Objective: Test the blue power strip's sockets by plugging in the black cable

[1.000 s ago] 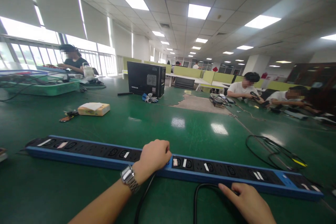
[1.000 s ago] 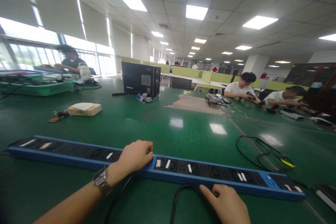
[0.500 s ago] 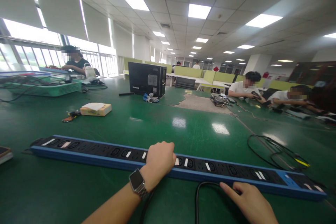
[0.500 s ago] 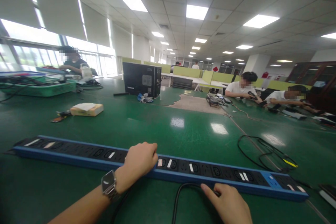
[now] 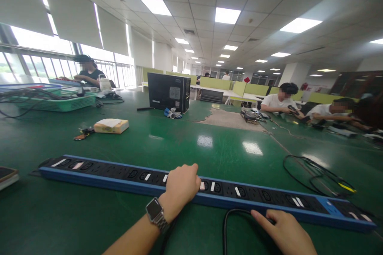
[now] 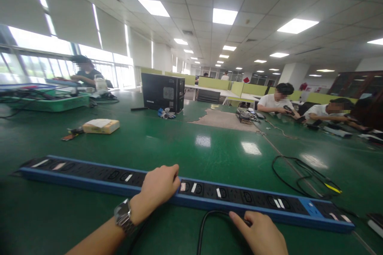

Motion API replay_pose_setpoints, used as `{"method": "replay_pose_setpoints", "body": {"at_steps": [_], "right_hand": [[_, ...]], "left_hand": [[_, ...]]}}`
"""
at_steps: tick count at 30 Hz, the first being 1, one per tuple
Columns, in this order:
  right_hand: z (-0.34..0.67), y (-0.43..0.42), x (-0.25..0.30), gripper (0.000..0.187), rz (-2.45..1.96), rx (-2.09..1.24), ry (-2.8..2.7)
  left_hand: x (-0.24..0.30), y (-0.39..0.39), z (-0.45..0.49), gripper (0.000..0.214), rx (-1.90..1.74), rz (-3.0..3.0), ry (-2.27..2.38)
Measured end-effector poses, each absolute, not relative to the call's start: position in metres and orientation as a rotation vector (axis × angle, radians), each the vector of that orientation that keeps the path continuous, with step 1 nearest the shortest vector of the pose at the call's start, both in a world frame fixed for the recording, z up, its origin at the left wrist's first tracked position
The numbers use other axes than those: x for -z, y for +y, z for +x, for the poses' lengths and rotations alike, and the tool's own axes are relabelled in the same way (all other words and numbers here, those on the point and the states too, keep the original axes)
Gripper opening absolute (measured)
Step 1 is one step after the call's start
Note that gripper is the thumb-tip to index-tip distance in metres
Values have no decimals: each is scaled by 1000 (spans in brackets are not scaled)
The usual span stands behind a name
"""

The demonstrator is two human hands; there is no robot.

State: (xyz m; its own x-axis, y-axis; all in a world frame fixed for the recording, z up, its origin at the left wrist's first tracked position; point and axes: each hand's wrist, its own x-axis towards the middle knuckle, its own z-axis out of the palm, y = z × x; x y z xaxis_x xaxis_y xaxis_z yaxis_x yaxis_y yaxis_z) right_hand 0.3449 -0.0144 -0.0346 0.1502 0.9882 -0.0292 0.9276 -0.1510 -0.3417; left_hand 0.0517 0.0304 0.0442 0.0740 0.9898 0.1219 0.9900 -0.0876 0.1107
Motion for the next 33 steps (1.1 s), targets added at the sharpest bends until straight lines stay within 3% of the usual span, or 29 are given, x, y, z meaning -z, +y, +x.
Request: {"method": "replay_pose_setpoints", "body": {"at_steps": [33], "right_hand": [[339, -17, 33, 58, -2205, -350, -1879]], "left_hand": [[-41, 35, 45, 21, 265, -2410, -2084]]}}
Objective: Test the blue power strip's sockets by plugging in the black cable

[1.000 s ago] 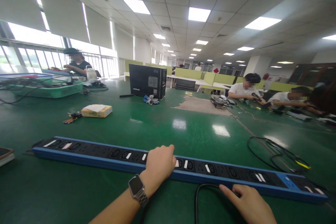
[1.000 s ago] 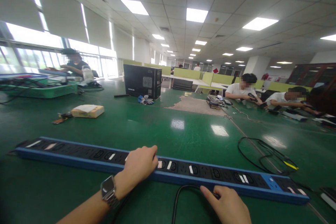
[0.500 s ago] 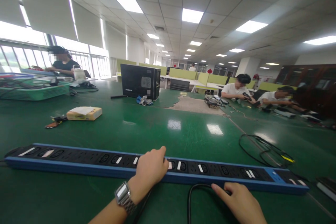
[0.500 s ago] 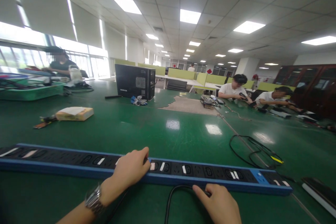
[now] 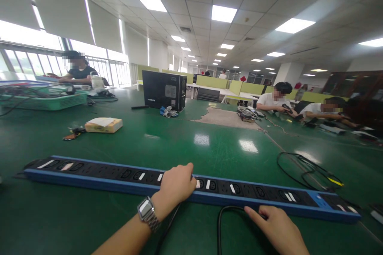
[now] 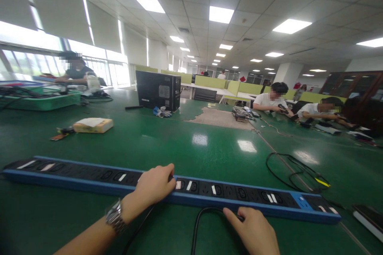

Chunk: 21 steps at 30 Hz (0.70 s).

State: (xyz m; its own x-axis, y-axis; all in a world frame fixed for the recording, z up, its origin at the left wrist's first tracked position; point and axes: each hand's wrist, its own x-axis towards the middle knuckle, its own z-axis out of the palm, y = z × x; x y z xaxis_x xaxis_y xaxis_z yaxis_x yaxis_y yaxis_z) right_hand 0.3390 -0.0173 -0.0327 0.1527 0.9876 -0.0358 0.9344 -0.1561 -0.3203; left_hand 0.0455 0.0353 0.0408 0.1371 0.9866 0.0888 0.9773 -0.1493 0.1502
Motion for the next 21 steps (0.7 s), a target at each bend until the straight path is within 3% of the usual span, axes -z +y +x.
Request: {"method": "replay_pose_setpoints", "body": {"at_steps": [21], "right_hand": [[337, -17, 32, 58, -2207, -397, -1885]], "left_hand": [[-57, 33, 34, 24, -417, 2336, 2011]]}}
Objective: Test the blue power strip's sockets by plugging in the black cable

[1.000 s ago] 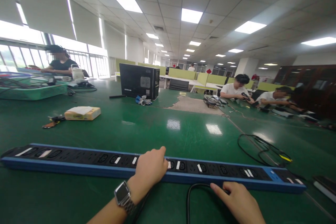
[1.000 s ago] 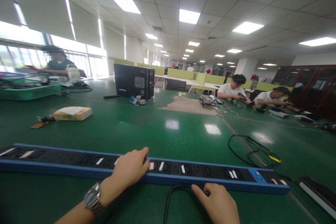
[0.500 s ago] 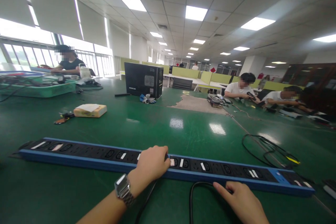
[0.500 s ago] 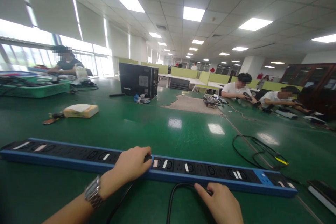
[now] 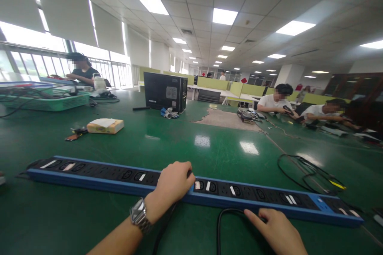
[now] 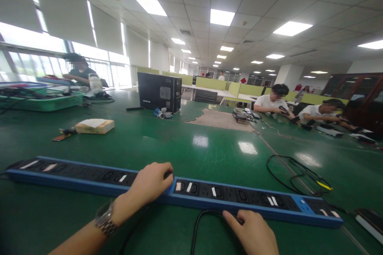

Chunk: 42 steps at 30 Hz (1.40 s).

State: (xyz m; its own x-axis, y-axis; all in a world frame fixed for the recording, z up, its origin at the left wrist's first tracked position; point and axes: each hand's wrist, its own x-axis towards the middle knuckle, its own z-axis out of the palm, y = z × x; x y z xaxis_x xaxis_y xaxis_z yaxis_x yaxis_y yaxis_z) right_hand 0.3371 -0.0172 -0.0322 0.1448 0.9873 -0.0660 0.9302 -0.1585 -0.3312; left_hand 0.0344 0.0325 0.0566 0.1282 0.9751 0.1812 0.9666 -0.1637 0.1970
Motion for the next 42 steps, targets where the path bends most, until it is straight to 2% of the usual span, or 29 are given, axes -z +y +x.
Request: {"method": "replay_pose_setpoints", "body": {"at_steps": [4, 14, 33, 38, 40, 42], "right_hand": [[337, -17, 34, 58, -2220, -414, -1920], [338, -17, 35, 58, -2206, -379, -1924], [334, -18, 38, 57, -2174, -385, -1904], [331, -19, 37, 59, -2177, -346, -1953], [332, -19, 33, 61, -2201, -383, -1941], [336, -18, 27, 65, -2255, -459, -1892]], "left_hand": [[-79, 33, 19, 25, -636, 2263, 1993], [-38, 38, 28, 21, -426, 2296, 1969], [-45, 29, 48, 20, -268, 2366, 2031], [-90, 28, 44, 25, -609, 2279, 2085], [-104, 28, 50, 28, -737, 2266, 1950], [-104, 29, 63, 28, -717, 2259, 1784]]}}
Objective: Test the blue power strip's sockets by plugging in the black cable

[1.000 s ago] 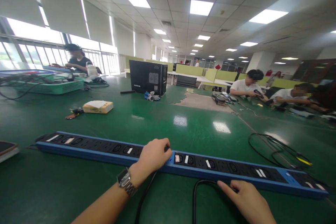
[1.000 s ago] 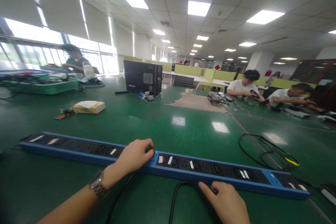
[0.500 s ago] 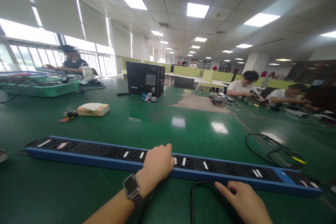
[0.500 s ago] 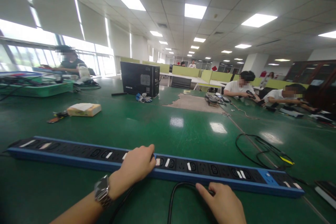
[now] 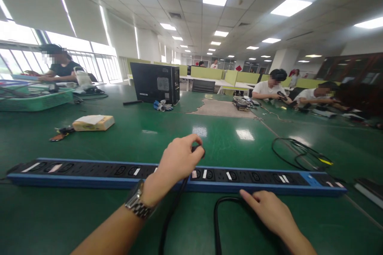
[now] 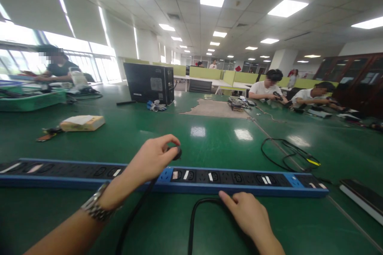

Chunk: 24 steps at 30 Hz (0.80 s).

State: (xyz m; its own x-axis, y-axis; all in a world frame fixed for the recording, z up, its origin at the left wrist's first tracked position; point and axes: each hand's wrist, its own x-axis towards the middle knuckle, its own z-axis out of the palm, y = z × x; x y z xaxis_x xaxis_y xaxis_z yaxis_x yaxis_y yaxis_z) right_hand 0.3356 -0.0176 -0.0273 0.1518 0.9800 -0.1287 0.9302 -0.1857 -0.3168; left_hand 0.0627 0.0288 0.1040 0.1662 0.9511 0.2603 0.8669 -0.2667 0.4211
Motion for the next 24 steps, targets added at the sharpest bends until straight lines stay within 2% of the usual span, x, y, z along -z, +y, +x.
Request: {"method": "replay_pose_setpoints", "body": {"at_steps": [2, 8, 19, 21, 24], "right_hand": [[344, -17, 23, 66, -2327, -497, -1842], [384, -31, 27, 55, -2425, -420, -1744], [420, -56, 28, 56, -2549, -407, -1536], [423, -55, 24, 52, -2601, -337, -1574], [409, -52, 9, 41, -2564, -62, -1660]], "left_hand": [[-90, 29, 80, 28, -628, 2273, 1695], [-40, 33, 124, 28, -462, 2347, 1647], [-38, 40, 142, 24, -399, 2381, 1688], [-36, 40, 143, 24, -406, 2370, 1683], [-33, 39, 142, 23, -415, 2345, 1669]]}}
